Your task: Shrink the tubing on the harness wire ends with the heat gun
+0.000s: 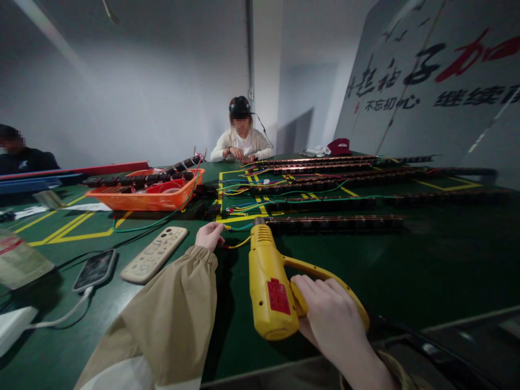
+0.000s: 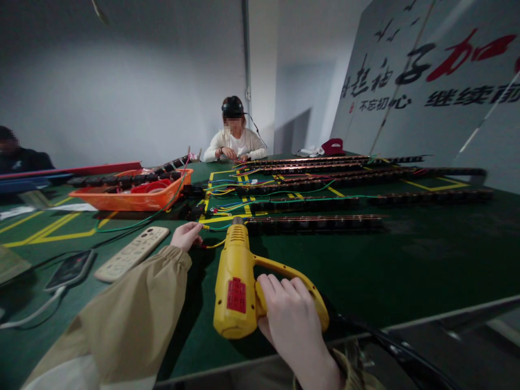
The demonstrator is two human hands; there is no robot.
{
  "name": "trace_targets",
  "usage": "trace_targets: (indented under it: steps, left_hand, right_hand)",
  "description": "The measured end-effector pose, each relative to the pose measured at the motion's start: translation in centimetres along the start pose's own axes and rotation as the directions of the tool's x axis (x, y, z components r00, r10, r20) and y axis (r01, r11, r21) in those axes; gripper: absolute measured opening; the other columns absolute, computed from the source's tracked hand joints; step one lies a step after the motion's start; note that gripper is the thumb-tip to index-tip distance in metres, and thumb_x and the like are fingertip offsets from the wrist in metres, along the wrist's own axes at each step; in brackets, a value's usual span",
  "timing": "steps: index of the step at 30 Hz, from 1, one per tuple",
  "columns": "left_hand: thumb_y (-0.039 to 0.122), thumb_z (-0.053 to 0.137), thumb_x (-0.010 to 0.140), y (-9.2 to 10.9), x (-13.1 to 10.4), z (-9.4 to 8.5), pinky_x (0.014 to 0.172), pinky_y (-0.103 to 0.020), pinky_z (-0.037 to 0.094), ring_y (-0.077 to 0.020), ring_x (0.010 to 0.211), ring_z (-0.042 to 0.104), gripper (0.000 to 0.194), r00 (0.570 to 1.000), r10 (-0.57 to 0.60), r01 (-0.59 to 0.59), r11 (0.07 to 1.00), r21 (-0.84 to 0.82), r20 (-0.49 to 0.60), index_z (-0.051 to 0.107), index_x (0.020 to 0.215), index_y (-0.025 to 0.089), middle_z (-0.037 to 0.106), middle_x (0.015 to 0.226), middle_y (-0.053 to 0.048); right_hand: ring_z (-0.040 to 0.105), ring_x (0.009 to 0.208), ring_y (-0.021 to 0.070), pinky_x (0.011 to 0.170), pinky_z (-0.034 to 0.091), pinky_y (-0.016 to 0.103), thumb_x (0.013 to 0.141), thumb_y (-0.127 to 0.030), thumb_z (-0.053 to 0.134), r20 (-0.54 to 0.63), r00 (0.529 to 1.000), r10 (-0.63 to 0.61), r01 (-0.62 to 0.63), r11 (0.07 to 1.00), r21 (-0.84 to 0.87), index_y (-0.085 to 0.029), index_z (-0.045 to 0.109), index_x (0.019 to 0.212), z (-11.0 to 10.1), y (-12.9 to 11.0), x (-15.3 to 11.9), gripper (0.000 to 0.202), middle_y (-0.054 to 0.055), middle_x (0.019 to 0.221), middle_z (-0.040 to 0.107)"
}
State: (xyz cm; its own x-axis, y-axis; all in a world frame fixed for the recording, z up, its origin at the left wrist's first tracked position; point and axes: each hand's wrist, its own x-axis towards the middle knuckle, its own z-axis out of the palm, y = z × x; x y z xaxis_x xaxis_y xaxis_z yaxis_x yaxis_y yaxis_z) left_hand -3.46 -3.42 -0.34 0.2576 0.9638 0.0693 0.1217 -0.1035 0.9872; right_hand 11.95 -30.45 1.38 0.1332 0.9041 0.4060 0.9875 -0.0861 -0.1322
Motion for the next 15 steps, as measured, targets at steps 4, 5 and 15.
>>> trace_targets:
  steps: [4, 5, 15]
  left_hand:
    - [0.046, 0.061, 0.062, -0.1, 0.0, 0.1, 0.036, -0.018, 0.033, -0.0092, 0.030, 0.045, 0.033, 0.999, 0.036, -0.036, 0.999, -0.006, -0.003, 0.060, 0.073, 0.014, 0.045, 0.031, 0.007]
    - [0.045, 0.061, 0.062, -0.1, 0.1, 0.0, 0.036, -0.018, 0.032, -0.0095, 0.030, 0.046, 0.033, 0.999, 0.044, -0.044, 0.999, -0.006, 0.005, 0.061, 0.073, 0.014, 0.044, 0.031, 0.008]
    - [0.043, 0.056, 0.061, -0.8, 0.4, 0.0, 0.038, -0.018, 0.036, -0.0101, 0.036, 0.049, 0.030, 0.991, 0.130, -0.130, 0.991, -0.025, 0.021, 0.059, 0.072, 0.015, 0.043, 0.033, 0.008]
  right_hand:
    - [0.053, 0.076, 0.0198, 0.073, 0.033, 0.034, 0.061, -0.009, 0.051, -0.002, 1.000, -0.020, 0.019, 1.000, -0.024, -0.016, 0.059, 0.100, 0.1, 0.2, 0.1, 0.040, 0.004, 0.091, 0.065]
    - [0.054, 0.077, 0.0201, 0.074, 0.034, 0.034, 0.061, -0.010, 0.052, 0.005, 0.999, -0.032, 0.032, 0.999, -0.015, -0.016, 0.059, 0.102, 0.1, 0.2, 0.1, 0.042, 0.004, 0.094, 0.065]
    - [0.051, 0.105, 0.0220, 0.098, 0.034, 0.037, 0.060, -0.026, 0.066, 0.052, 0.989, -0.136, 0.120, 0.962, 0.245, -0.019, 0.053, 0.114, -2.0, 1.1, -0.1, 0.056, 0.004, 0.113, 0.059]
